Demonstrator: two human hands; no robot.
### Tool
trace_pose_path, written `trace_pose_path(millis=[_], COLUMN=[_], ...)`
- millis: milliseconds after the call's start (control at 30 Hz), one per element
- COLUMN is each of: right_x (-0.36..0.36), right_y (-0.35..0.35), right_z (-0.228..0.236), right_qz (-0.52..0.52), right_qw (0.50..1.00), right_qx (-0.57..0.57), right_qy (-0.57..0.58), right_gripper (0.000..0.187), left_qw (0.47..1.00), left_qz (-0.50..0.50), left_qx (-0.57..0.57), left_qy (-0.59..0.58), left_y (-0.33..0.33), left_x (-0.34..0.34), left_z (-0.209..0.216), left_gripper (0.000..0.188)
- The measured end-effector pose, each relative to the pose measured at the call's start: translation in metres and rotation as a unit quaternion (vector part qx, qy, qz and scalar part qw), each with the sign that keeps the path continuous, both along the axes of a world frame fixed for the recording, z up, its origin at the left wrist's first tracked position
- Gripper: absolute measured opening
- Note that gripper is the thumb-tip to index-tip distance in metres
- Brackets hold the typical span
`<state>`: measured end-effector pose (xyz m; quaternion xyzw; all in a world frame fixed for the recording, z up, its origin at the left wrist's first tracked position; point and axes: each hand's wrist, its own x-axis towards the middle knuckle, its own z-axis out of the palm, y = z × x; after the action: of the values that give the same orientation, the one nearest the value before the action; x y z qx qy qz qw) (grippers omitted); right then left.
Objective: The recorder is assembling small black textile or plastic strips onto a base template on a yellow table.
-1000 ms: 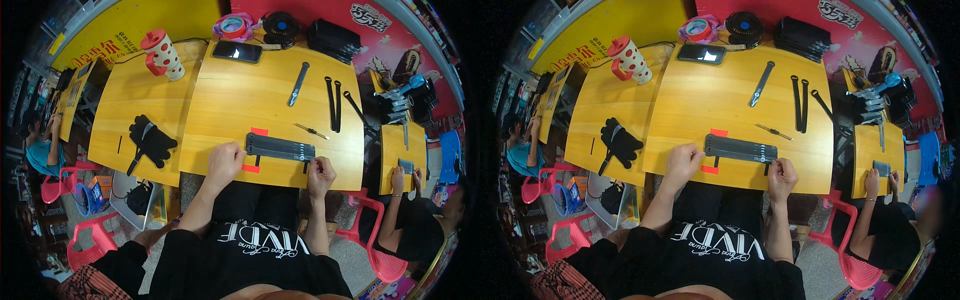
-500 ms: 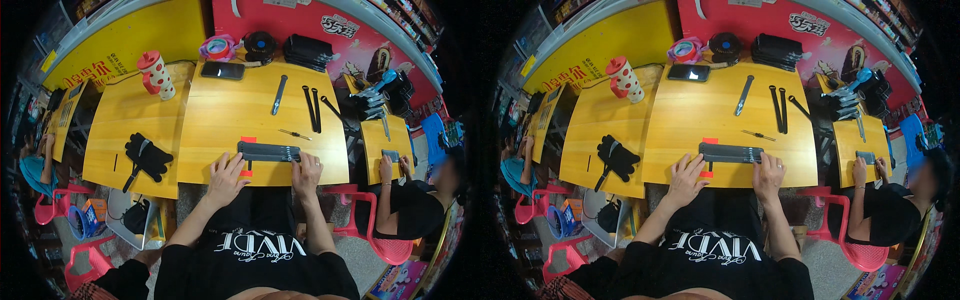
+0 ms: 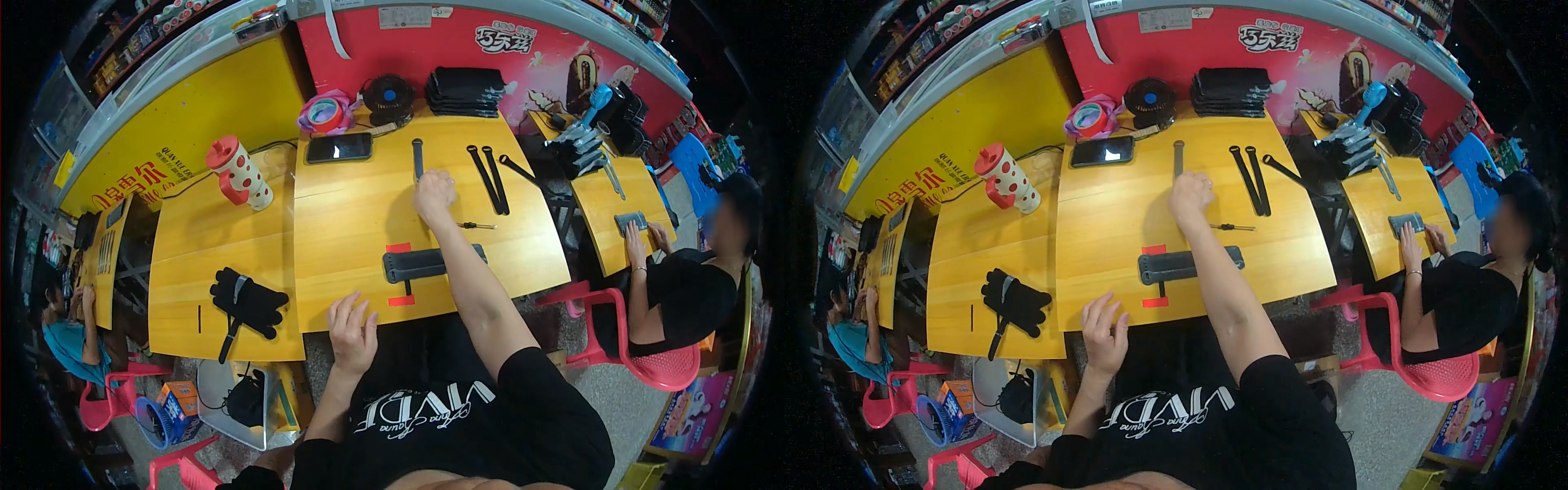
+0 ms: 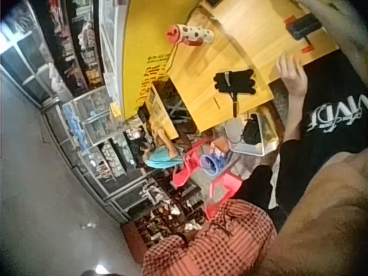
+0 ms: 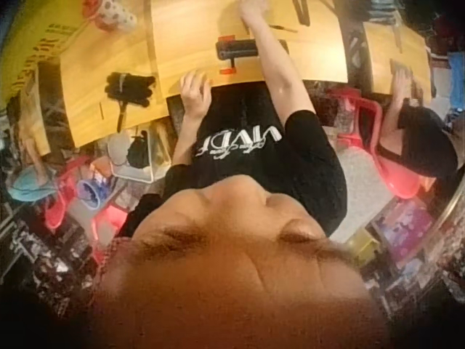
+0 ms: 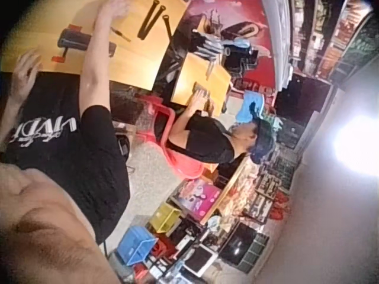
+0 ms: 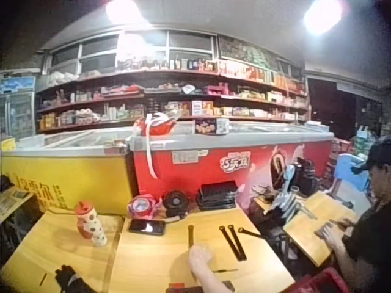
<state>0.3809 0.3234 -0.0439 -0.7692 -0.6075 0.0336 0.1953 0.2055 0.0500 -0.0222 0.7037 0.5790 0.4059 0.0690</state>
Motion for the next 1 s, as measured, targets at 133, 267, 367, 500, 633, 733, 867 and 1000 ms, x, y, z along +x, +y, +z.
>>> trace_pose_path(millis=[133, 267, 367, 500, 633, 733, 867, 1000], right_x=[0.013, 0.014, 0.053, 0.104, 0.127, 0.136, 0.147, 0.143], right_y=[-0.021, -0.123, -0.209, -0.259, -0.27, -0.27, -0.256, -0.241], right_z=[-0.005, 0.052, 0.086, 0.084, 0.05, 0.029, 0.024, 0.021], right_qz=[0.077, 0.372, 0.565, 0.551, 0.326, 0.197, 0.162, 0.191], right_qw=[0.989, 0.878, 0.794, 0.802, 0.879, 0.845, 0.761, 0.764], right_qx=[0.061, 0.075, 0.079, 0.034, -0.016, -0.049, -0.091, -0.058], right_qy=[0.112, 0.291, 0.21, 0.231, 0.349, 0.495, 0.621, 0.613], right_gripper=[0.014, 0.005, 0.019, 0.024, 0.013, 0.008, 0.01, 0.014], left_qw=[0.999, 0.998, 0.984, 0.932, 0.92, 0.921, 0.792, 0.773], left_qz=[-0.017, -0.023, -0.041, -0.312, -0.309, -0.208, -0.168, -0.182], left_qx=[0.032, 0.057, 0.083, -0.169, -0.223, -0.291, -0.465, -0.409], left_qy=[0.025, 0.024, 0.153, 0.071, -0.089, -0.152, -0.359, -0.449], left_y=[0.005, 0.007, 0.008, 0.012, 0.011, 0.015, 0.028, 0.035], left_x=[0.005, 0.012, 0.023, 0.005, 0.021, 0.033, 0.023, 0.011], left_z=[0.014, 0.045, 0.085, 0.055, 0.022, 0.024, 0.023, 0.017], left_gripper=[0.028, 0.034, 0.037, 0.012, 0.009, 0.012, 0.01, 0.015])
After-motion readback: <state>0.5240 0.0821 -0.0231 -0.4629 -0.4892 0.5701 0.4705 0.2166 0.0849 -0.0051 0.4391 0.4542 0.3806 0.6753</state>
